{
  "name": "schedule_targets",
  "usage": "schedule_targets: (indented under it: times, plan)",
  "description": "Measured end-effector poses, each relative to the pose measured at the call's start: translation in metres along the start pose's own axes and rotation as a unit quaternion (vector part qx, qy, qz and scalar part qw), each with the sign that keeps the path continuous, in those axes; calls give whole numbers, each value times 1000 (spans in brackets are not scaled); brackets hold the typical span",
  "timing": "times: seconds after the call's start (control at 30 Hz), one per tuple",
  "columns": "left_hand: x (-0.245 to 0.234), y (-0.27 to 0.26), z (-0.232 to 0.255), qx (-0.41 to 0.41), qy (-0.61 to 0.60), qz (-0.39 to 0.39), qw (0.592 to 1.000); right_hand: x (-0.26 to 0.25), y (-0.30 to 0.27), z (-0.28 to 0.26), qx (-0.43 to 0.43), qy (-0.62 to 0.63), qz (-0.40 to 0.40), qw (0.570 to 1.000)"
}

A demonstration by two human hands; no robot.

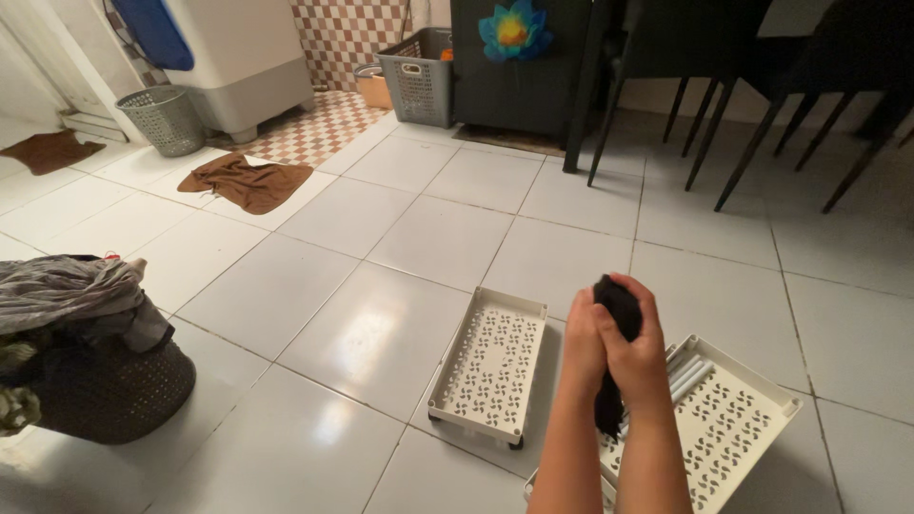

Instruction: The person sits on the floor and assembles white plastic trays by inserting black rubber feet and white rods. They repeatedly pick up trays, attach the feet, and place the rods into the tray slots.

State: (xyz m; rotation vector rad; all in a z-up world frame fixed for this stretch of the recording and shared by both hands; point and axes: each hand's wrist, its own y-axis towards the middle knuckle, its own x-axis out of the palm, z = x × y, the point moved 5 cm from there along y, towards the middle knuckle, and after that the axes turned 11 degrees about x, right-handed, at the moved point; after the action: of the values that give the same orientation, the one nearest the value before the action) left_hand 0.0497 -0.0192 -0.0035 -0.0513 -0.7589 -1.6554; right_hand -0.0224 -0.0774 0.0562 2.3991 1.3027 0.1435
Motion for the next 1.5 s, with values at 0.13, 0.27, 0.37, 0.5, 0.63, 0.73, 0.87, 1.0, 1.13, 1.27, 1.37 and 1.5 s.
schedule_targets:
  times: [0.13,0.27,0.37,0.5,0.63,0.73,0.87,1.0,1.13,1.27,1.37,1.5]
  plan:
    - [7,4,12,113,63,-53,990,-8,-3,-14,-39,-46,74,995]
    - [8,0,15,39,2,-43,998,-10,-3,-15,-52,-56,109,991]
    - [13,-8,21,46,-18,-29,998,-19,-2,-13,-47,-58,146,986]
    - [19,-13,15,15,-147,-23,989,-37,1,-4,-10,-32,194,980]
    - [14,-14,-8,-142,-231,91,958,-37,-3,7,3,-63,258,964]
    - [2,-6,-6,-133,-149,103,974,-24,-7,24,77,116,212,967]
    - [4,-7,1,-146,-122,-10,982,-5,-5,18,-2,47,78,996]
    - [17,-12,10,-60,-17,-108,992,-15,1,18,-6,-80,132,988]
    - [15,-13,1,-38,55,-105,992,-20,3,28,6,-81,165,983]
    - [8,-14,-15,-39,13,-106,994,-19,4,39,25,-66,184,980]
    - [-1,-15,-27,-120,-132,-36,983,-24,9,45,43,-32,186,981]
    - [-8,-7,-18,-161,-235,37,958,-25,11,52,67,9,161,985]
